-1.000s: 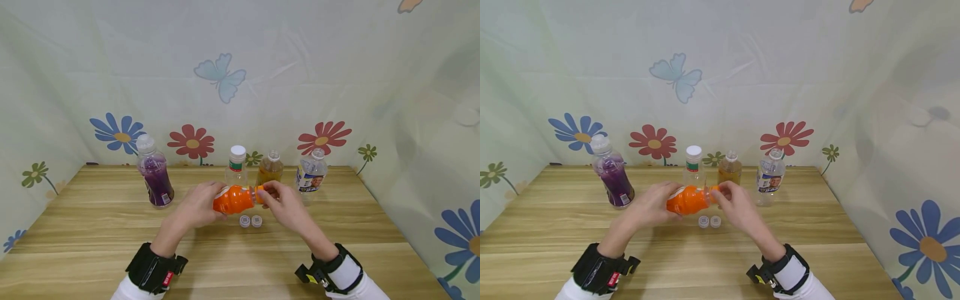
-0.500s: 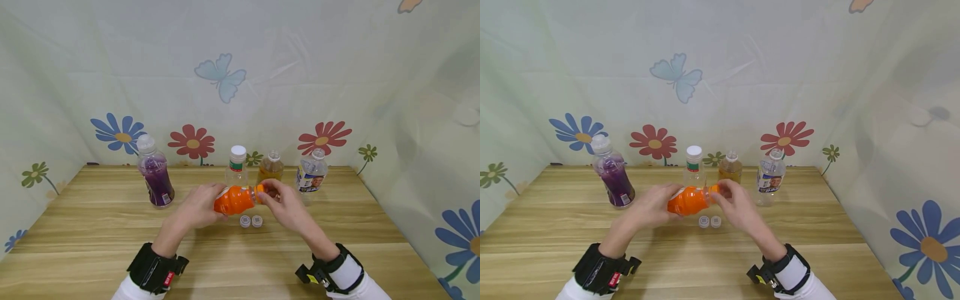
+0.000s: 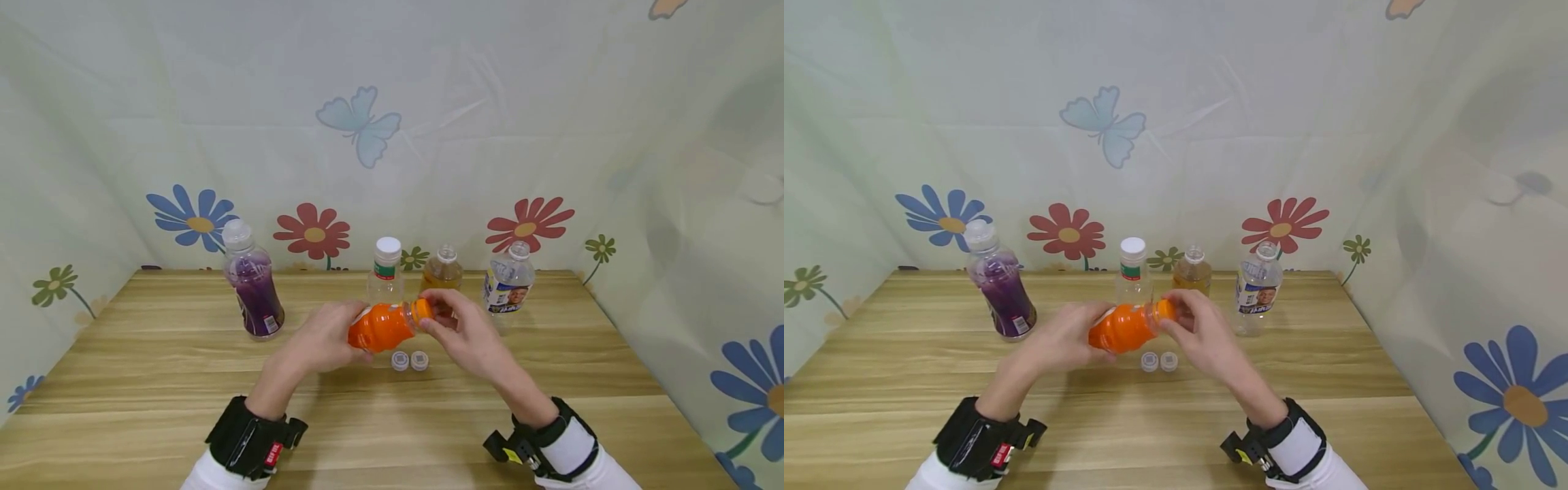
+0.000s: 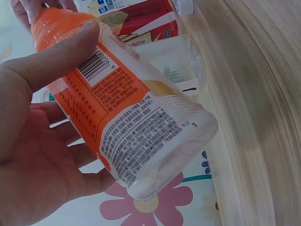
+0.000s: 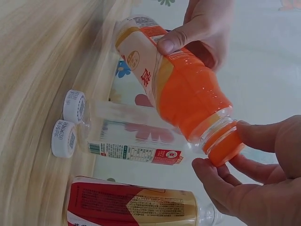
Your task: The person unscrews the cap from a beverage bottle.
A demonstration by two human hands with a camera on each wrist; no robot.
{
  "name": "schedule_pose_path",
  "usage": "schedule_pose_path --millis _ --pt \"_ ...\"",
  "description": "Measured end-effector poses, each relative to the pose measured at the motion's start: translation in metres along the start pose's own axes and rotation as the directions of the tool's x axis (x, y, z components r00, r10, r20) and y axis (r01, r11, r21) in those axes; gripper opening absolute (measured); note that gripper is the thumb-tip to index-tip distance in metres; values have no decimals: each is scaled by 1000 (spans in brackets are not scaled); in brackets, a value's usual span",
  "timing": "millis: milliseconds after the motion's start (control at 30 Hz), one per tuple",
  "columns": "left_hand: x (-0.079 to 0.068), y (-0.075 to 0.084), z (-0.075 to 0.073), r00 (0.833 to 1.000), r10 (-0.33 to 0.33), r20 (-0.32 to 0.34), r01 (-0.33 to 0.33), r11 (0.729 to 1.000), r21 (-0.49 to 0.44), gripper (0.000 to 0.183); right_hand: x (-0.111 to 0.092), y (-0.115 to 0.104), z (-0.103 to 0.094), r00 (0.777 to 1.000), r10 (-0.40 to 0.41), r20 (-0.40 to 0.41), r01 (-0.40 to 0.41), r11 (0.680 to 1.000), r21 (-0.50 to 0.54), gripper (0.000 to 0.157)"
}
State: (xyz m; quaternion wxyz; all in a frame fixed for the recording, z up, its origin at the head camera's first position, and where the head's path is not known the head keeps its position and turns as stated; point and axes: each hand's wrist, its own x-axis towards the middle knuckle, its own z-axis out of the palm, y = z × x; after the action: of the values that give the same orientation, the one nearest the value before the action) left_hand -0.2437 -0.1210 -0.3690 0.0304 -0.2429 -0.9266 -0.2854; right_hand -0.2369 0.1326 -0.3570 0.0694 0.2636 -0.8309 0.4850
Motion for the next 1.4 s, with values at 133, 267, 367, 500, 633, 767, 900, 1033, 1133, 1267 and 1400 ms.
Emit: schedule_pose_path --millis 133,267,367,500,633,767,900,1033,1133,1267,1400 --pt "0 -1 0 1000 2 -2 -2 1000 -10 62 0 0 -1 1000 -25 5 25 1000 -5 39" --pt "-1 0 -1 1000 -9 4 9 1000 9 66 0 1 -1 999 -53 10 53 998 22 40" --pt "-2 1 -1 1000 -27 13 26 999 26 67 0 1 -2 997 -81 10 80 995 55 40" --pt "-2 2 -1 998 -48 33 47 999 13 65 0 1 -2 992 -130 9 128 988 91 40" --pt "-2 2 0 997 -62 55 62 998 -4 64 0 0 -3 988 -152 6 151 982 113 42" --pt "-2 3 0 996 -62 69 63 998 -18 63 0 -2 -4 991 -133 8 132 984 118 44" --pt "-2 2 0 996 -60 73 62 998 -29 63 -1 -4 -5 995 -95 7 94 990 104 47" --pt "-1 1 0 995 -72 73 75 996 -39 65 -2 -5 -7 999 -49 -17 50 997 62 44" --pt "-1 1 1 995 -75 72 78 996 -40 65 -2 -5 -7 999 1 -46 0 1000 17 37" --pt "-2 2 1 995 -71 71 74 997 -37 64 -2 -7 -7 995 64 -70 -66 998 -16 30" --pt "-1 2 1 996 -66 66 69 997 -40 66 -2 -8 -6 993 82 -79 -86 995 -44 28"
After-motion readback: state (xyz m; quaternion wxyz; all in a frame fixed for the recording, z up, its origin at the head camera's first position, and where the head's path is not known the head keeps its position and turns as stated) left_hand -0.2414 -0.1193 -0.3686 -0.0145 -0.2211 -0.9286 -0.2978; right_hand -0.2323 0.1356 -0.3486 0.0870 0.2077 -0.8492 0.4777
